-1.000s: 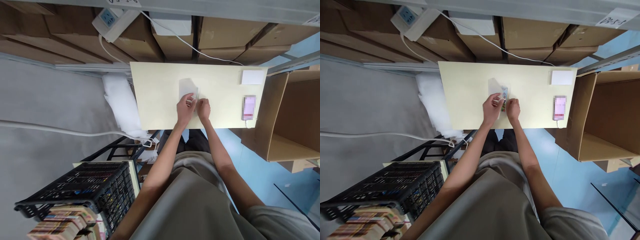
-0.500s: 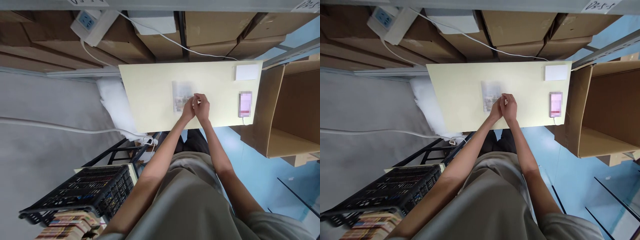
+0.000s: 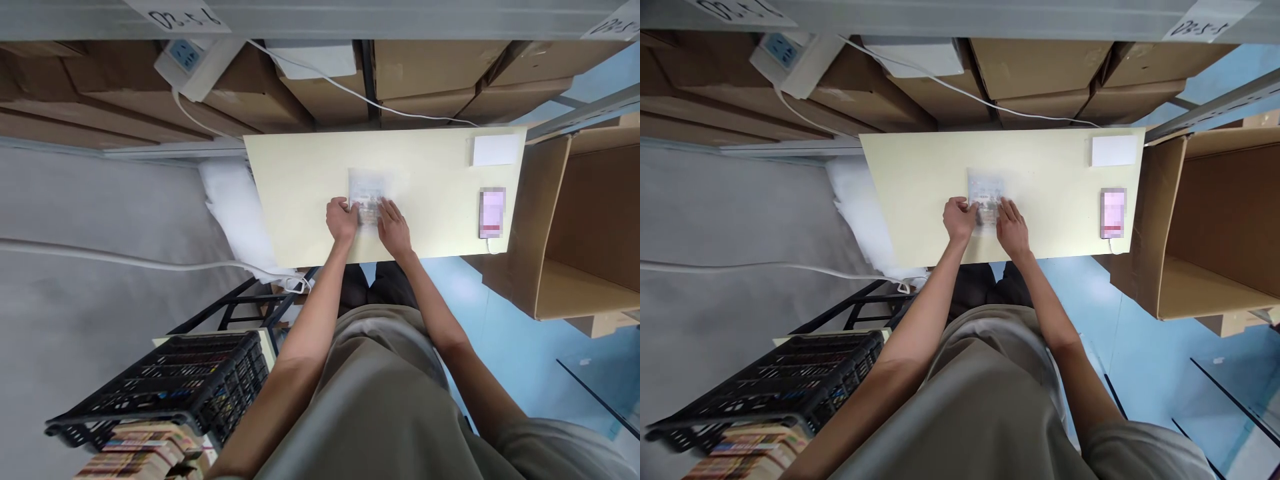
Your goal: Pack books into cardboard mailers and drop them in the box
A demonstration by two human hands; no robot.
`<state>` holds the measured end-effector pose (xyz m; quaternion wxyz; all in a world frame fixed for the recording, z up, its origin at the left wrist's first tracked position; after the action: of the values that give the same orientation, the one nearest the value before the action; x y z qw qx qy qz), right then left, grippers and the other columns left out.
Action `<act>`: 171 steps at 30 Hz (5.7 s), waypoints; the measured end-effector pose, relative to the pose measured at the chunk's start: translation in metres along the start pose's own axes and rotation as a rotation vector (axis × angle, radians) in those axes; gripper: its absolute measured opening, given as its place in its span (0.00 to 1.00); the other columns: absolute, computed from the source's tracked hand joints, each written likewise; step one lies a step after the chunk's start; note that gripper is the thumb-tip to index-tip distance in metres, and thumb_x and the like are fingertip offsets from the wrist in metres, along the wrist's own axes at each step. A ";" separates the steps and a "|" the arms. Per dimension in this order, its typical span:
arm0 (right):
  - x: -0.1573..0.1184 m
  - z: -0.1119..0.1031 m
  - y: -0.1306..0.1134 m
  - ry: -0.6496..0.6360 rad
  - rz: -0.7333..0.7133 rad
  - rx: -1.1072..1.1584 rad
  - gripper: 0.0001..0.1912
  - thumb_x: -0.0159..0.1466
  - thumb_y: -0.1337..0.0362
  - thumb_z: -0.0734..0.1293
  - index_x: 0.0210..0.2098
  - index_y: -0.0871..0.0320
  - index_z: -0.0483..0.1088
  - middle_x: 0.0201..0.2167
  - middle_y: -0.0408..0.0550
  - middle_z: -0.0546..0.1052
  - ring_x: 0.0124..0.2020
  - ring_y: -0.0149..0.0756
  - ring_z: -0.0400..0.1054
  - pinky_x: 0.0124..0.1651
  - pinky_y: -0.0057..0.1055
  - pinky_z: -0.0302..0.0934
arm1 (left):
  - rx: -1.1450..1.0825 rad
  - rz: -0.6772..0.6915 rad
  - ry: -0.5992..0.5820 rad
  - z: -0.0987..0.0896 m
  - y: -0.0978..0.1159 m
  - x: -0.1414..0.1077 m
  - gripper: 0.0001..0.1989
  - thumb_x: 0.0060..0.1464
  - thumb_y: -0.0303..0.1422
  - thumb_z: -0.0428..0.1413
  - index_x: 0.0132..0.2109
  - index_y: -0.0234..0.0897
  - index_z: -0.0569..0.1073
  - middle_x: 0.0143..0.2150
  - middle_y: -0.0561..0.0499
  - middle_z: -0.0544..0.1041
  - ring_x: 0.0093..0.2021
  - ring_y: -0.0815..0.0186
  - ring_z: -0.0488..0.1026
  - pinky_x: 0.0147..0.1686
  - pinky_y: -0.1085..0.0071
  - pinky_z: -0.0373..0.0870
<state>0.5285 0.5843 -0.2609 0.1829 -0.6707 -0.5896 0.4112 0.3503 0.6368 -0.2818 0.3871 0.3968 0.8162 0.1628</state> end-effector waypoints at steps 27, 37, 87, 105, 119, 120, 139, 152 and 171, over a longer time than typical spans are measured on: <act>-0.003 -0.031 -0.023 0.224 0.051 0.279 0.24 0.79 0.44 0.66 0.64 0.52 0.76 0.64 0.60 0.81 0.59 0.50 0.81 0.58 0.49 0.82 | -0.888 -0.320 -0.589 -0.008 0.011 -0.027 0.19 0.37 0.39 0.64 0.40 0.40 0.78 0.35 0.48 0.82 0.43 0.51 0.83 0.43 0.58 0.82; -0.005 -0.028 -0.041 0.082 0.197 0.698 0.26 0.71 0.39 0.73 0.55 0.51 0.79 0.50 0.51 0.88 0.47 0.44 0.83 0.45 0.40 0.81 | -0.958 -0.283 -0.566 -0.038 0.016 -0.044 0.20 0.37 0.37 0.65 0.41 0.38 0.79 0.39 0.46 0.86 0.51 0.44 0.85 0.51 0.53 0.84; 0.108 0.061 -0.180 0.163 -0.055 0.259 0.15 0.70 0.60 0.66 0.55 0.55 0.71 0.44 0.51 0.81 0.38 0.38 0.75 0.51 0.39 0.77 | -0.565 0.079 0.455 -0.221 -0.036 0.067 0.13 0.57 0.31 0.66 0.43 0.45 0.69 0.48 0.46 0.74 0.54 0.52 0.74 0.67 0.55 0.66; -0.081 0.077 -0.305 -0.527 -0.393 0.449 0.17 0.69 0.45 0.69 0.44 0.52 0.71 0.39 0.47 0.81 0.38 0.41 0.78 0.42 0.39 0.78 | -0.613 -0.045 1.253 -0.375 -0.130 -0.276 0.13 0.64 0.46 0.65 0.42 0.45 0.73 0.48 0.45 0.80 0.53 0.54 0.78 0.61 0.56 0.72; -0.283 0.155 -0.374 -0.766 -0.675 0.416 0.17 0.69 0.45 0.71 0.42 0.51 0.68 0.37 0.44 0.76 0.35 0.39 0.76 0.39 0.36 0.76 | -0.878 -0.026 1.544 -0.396 -0.242 -0.417 0.11 0.65 0.43 0.65 0.41 0.44 0.74 0.48 0.46 0.80 0.54 0.56 0.79 0.62 0.58 0.75; -0.305 0.166 -0.379 -0.789 -0.702 0.411 0.17 0.69 0.45 0.71 0.42 0.51 0.68 0.36 0.44 0.76 0.34 0.39 0.76 0.39 0.36 0.76 | -0.873 -0.028 1.593 -0.398 -0.261 -0.439 0.11 0.65 0.44 0.65 0.41 0.44 0.74 0.48 0.46 0.80 0.54 0.56 0.79 0.62 0.59 0.75; -0.740 0.396 -0.419 -1.469 -1.230 0.131 0.19 0.76 0.45 0.67 0.49 0.54 0.76 0.48 0.51 0.86 0.50 0.42 0.82 0.59 0.39 0.75 | -1.190 -0.154 2.126 -0.381 -0.596 -0.705 0.33 0.64 0.54 0.68 0.67 0.43 0.73 0.75 0.35 0.73 0.75 0.48 0.74 0.76 0.53 0.70; -0.793 0.473 -0.429 -1.297 -1.095 -0.401 0.18 0.73 0.53 0.74 0.30 0.55 0.74 0.23 0.47 0.81 0.30 0.41 0.80 0.36 0.31 0.71 | -1.654 -0.139 2.126 -0.390 -0.612 -0.706 0.25 0.60 0.29 0.69 0.62 0.42 0.72 0.67 0.37 0.79 0.70 0.57 0.78 0.74 0.58 0.72; -0.715 0.307 -0.407 -1.403 -0.908 0.167 0.23 0.68 0.38 0.73 0.36 0.50 0.68 0.22 0.36 0.73 0.20 0.32 0.64 0.27 0.30 0.60 | -1.863 0.223 1.986 -0.430 -0.525 -0.714 0.17 0.51 0.41 0.73 0.44 0.38 0.82 0.46 0.48 0.88 0.49 0.61 0.85 0.50 0.69 0.80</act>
<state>0.0560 -0.0659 0.0940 -0.0295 0.0586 -0.7471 0.6615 0.0245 -0.2298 0.0546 -0.2504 -0.2285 0.3009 0.8914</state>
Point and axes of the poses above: each hand's wrist, its own x-axis towards the middle knuckle, its own z-axis out of the palm, y = z × x, the point moved 5 cm from there along x, towards the middle knuckle
